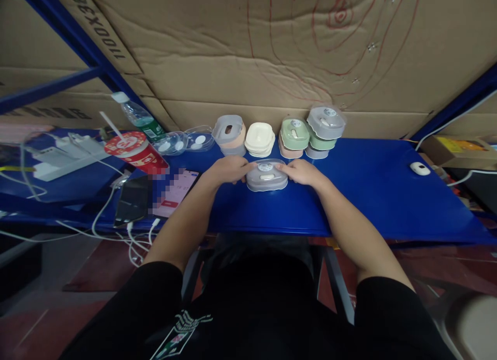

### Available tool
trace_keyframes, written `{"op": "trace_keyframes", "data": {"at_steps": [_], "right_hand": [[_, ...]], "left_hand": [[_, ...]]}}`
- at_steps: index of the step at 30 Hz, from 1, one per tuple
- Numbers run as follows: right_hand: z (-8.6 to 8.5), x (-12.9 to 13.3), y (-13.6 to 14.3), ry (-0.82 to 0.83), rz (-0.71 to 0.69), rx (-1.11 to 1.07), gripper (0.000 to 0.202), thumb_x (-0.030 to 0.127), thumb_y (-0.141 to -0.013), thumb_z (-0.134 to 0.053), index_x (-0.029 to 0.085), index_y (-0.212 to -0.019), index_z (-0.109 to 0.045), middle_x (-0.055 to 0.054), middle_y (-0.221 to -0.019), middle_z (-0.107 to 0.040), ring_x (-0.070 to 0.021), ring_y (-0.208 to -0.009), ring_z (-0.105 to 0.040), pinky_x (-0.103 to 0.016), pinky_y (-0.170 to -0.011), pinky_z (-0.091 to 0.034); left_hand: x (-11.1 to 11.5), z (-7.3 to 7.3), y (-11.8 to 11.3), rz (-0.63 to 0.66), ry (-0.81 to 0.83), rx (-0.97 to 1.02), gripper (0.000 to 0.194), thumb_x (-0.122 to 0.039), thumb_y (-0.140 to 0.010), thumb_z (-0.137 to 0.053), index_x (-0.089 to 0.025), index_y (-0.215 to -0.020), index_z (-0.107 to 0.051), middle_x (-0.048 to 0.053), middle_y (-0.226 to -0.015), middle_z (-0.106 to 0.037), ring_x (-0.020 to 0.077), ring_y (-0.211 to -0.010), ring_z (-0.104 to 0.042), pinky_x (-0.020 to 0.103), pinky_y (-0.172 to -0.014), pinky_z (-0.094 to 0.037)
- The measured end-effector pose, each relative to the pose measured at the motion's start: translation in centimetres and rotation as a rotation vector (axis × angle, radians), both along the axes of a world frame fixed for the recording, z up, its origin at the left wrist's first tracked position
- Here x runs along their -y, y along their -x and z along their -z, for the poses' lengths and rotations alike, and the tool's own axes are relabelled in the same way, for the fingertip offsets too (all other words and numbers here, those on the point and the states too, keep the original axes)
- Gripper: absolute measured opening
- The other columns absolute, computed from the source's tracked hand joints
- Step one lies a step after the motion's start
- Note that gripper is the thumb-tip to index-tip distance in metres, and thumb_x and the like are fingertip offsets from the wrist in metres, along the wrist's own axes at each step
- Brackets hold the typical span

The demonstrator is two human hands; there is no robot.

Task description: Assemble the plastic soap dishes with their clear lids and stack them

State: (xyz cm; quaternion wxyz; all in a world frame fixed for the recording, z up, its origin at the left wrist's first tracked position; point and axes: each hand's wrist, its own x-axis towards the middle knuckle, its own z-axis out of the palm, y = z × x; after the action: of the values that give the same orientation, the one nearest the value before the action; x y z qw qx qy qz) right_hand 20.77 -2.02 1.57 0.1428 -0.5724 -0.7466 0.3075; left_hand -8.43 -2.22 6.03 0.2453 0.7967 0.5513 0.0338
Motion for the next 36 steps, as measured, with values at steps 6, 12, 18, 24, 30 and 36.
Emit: {"op": "trace_keyframes", "data": {"at_steps": [6,12,18,24,30,36], "right_hand": [[-0.4,0.0,-0.6,0.138,-0.06,-0.085,0.082,0.1,-0.095,-0.057,0.023,-0.066,-0.068,-0.007,-0.068,-0.076,-0.0131,-0.05,-0.057,-0.034,-0.059,-0.051],[-0.5,-0.1,-0.9,0.173,-0.079,-0.098,0.077,0.096,-0.093,-0.064,0.023,-0.07,-0.068,-0.007,-0.073,-0.077,-0.0131,-0.052,-0.056,-0.033,-0.058,-0.048],[-0.3,-0.1,-0.9,-0.03,0.012,0.025,0.073,0.094,-0.092,-0.067,0.021,-0.088,-0.077,-0.011,-0.085,-0.081,-0.023,-0.07,-0.071,-0.039,-0.068,-0.055],[0.9,-0.3,-1.2,-0.399,-0.281,-0.113,0.094,0.081,-0.082,-0.089,0.031,-0.159,-0.07,-0.016,-0.163,-0.067,-0.046,-0.147,-0.065,-0.066,-0.118,-0.056],[3.0,-1.7,-1.0,-0.459,-0.391,-0.092,0.093,0.068,-0.086,-0.092,0.036,-0.167,-0.062,-0.014,-0.169,-0.063,-0.0477,-0.161,-0.054,-0.074,-0.13,-0.044],[1.8,-1.5,-1.6,-0.538,-0.323,-0.119,0.086,0.064,-0.084,-0.09,0.03,-0.16,-0.068,-0.016,-0.15,-0.072,-0.043,-0.143,-0.066,-0.069,-0.126,-0.049]], "left_hand": [[0.3,-0.7,-0.3,0.035,0.011,-0.113,0.061,-0.061,-0.115,-0.038,-0.022,-0.084,-0.073,0.006,-0.074,-0.081,0.0202,-0.062,-0.072,0.034,-0.071,-0.05],[0.5,-0.5,-0.5,0.03,-0.031,-0.141,0.056,-0.058,-0.116,-0.037,-0.021,-0.113,-0.079,0.01,-0.093,-0.085,0.0288,-0.088,-0.081,0.039,-0.086,-0.056],[0.1,0.5,-0.7,0.033,-0.117,-0.196,0.064,-0.057,-0.118,-0.028,-0.017,-0.127,-0.077,0.02,-0.133,-0.083,0.04,-0.129,-0.076,0.049,-0.106,-0.056],[-1.1,1.5,-0.3,-0.024,-0.141,-0.1,0.067,-0.063,-0.118,-0.028,-0.019,-0.125,-0.078,0.019,-0.129,-0.084,0.0396,-0.133,-0.075,0.05,-0.112,-0.057],[-2.5,2.8,0.3,-0.068,-0.117,0.064,0.064,-0.064,-0.118,-0.032,-0.019,-0.109,-0.077,0.015,-0.102,-0.085,0.0327,-0.098,-0.082,0.041,-0.092,-0.061],[-3.3,3.4,0.4,-0.064,0.045,0.374,0.068,-0.074,-0.115,-0.038,-0.02,-0.101,-0.076,0.009,-0.083,-0.078,0.019,-0.052,-0.064,0.034,-0.058,-0.052]]}}
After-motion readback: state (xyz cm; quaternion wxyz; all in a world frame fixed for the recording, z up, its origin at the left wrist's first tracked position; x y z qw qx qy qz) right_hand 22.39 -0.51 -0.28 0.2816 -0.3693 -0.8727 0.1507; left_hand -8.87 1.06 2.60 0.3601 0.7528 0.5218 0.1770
